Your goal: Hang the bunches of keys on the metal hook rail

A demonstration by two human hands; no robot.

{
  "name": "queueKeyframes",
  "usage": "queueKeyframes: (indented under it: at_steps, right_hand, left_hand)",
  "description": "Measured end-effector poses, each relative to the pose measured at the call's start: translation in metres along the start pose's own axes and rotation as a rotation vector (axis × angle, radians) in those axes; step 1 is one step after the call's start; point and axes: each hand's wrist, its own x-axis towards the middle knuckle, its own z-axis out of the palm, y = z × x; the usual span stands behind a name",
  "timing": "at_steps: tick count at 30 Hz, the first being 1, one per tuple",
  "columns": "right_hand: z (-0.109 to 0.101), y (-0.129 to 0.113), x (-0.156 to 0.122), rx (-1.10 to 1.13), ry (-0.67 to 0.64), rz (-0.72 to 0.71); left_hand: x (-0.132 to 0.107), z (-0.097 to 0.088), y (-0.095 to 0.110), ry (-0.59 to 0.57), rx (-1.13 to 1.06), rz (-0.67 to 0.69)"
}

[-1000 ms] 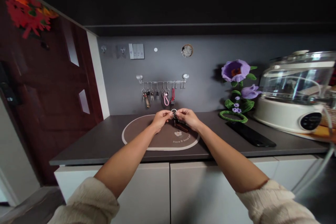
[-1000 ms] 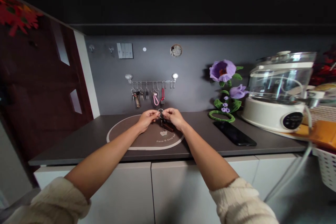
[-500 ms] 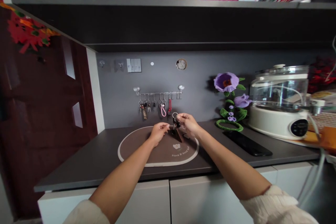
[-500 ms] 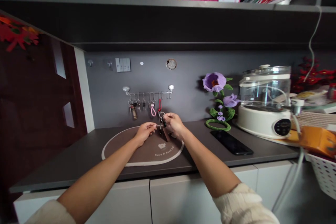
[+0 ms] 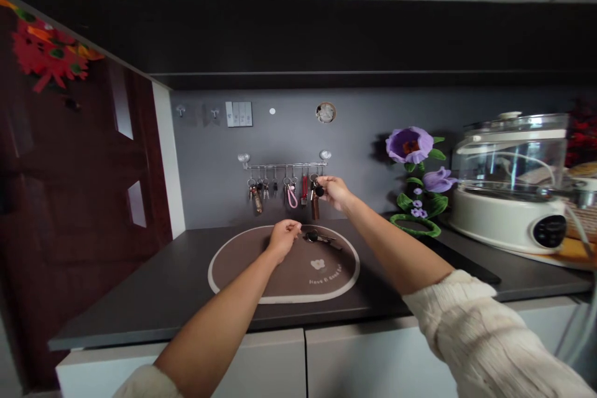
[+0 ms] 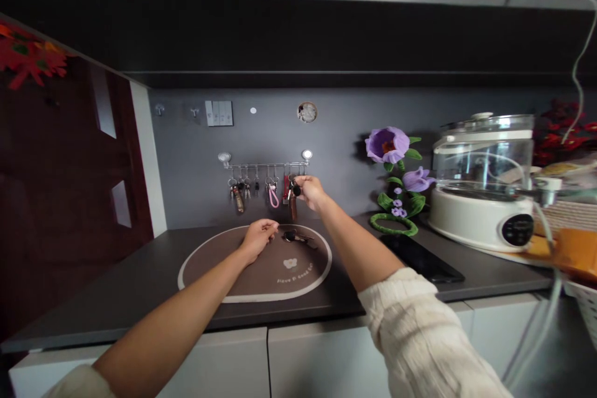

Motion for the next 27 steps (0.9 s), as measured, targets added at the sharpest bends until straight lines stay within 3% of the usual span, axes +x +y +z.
queueKeyframes:
  at_steps: [10, 20, 27]
  right_hand:
    - [0.004, 0.003, 0.039, -0.069, 0.110, 0.008]
    - [0.006, 0.012, 0.049, -0.074, 0.232, 0.015]
    - [0.006, 0.024, 0.052, -0.073, 0.243, 0.042]
  left_hand:
    - [0.003, 0.001, -0.004, -0.004, -0.005, -0.037]
    - [0.004, 0.001, -0.005, -0.010, -0.003, -0.026]
    - [0.003, 0.001, -0.004, 0.001, -0.010, -0.037]
